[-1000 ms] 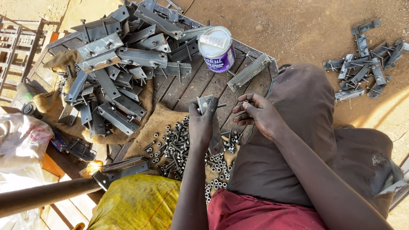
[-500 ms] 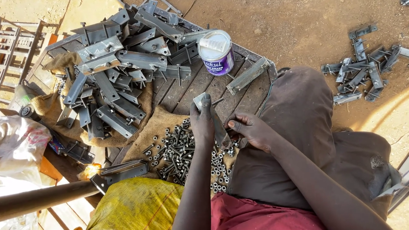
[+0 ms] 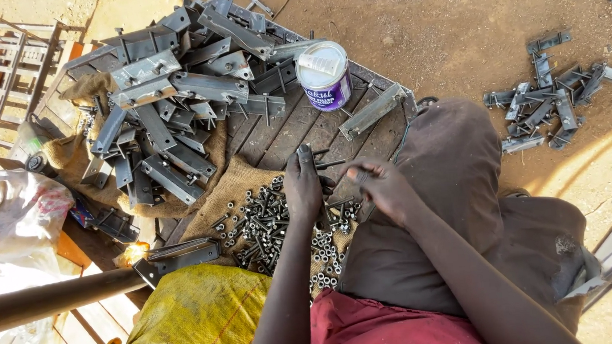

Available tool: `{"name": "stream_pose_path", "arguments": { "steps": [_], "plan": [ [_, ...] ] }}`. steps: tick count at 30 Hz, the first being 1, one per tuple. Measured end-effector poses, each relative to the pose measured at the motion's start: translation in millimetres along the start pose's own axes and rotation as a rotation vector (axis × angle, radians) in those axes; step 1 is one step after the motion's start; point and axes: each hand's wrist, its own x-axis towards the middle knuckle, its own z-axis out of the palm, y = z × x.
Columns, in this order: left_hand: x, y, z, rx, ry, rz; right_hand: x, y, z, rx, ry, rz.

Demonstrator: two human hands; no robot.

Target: The person is assembling metal brackets by inserting bolts through holes and loosely threading nuts onto them.

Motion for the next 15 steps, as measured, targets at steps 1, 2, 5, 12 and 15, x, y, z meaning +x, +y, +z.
{"name": "stream_pose_path", "arguments": {
  "steps": [1,2,5,12,15],
  "plan": [
    [0.2,-4.0,0.8,0.000,-0.002,-0.005,2.6,-7.0,-3.1,-0.001,0.002,0.005],
    [1.0,-7.3,1.5,-0.052,0.000,-0.007,6.0,-14.6,-6.2,0.040,0.068,-0.001],
    [-1.5,-8.5,6.9,-0.131,-0.028,-0.012,15.4,-26.8,-12.1,0.096,0.153,-0.002],
    [-6.4,-14.3,8.5,-0.082,-0.075,-0.077,47.8,5.5,-15.3,0.052,0.058,-0.025],
    [-10.3,-14.2,9.7,-0.124,-0.046,-0.111,47.2,5.4,-5.3,-0.007,0.014,-0.042]
  ]
}}
